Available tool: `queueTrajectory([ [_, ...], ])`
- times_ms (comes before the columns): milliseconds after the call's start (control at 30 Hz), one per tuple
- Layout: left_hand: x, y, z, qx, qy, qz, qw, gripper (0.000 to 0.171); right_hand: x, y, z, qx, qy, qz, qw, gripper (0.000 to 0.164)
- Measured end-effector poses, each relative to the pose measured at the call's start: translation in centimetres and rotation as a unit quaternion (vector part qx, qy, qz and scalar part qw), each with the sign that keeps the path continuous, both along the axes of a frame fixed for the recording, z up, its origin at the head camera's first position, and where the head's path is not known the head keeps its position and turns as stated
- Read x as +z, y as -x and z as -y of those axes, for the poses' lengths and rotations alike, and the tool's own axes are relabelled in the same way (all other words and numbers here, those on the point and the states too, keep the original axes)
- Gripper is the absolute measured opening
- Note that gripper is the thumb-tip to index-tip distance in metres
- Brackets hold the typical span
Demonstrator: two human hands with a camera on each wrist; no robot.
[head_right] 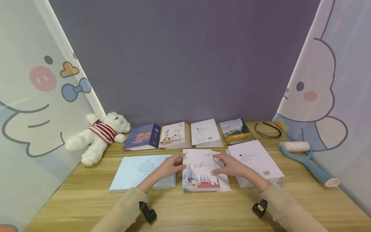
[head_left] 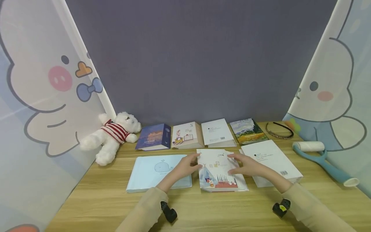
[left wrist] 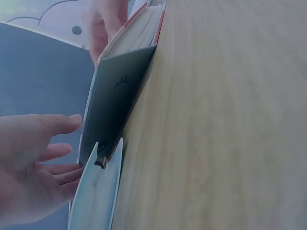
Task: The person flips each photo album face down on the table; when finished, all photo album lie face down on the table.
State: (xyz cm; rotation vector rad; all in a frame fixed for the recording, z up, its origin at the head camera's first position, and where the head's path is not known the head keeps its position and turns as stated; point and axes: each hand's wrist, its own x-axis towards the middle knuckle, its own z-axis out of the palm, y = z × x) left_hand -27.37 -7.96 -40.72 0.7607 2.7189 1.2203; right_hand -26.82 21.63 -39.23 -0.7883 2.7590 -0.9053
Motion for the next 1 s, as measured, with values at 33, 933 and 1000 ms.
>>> queueTrajectory([
  [33, -0.02, -0.01, 0.06, -0.004, 0.005, 0.004, 1.0, 0.057, -0.1, 0.04, 0.01, 0.003, -0.009, 0.001, 1.0, 0.077],
  [933, 0.74, 0.64, -0.22, 0.034, -0.03, 0.111, 0.9928, 0.04, 0.18, 0.34, 0.93, 0.0, -0.059, 0.08, 0.995, 0.081],
  [1000, 0.63, 0.7, -0.36, 0.034, -0.068, 0.133, 0.9882, 0.042, 0.3, 0.37, 0.86, 0.003, -0.053, 0.086, 0.995, 0.082],
])
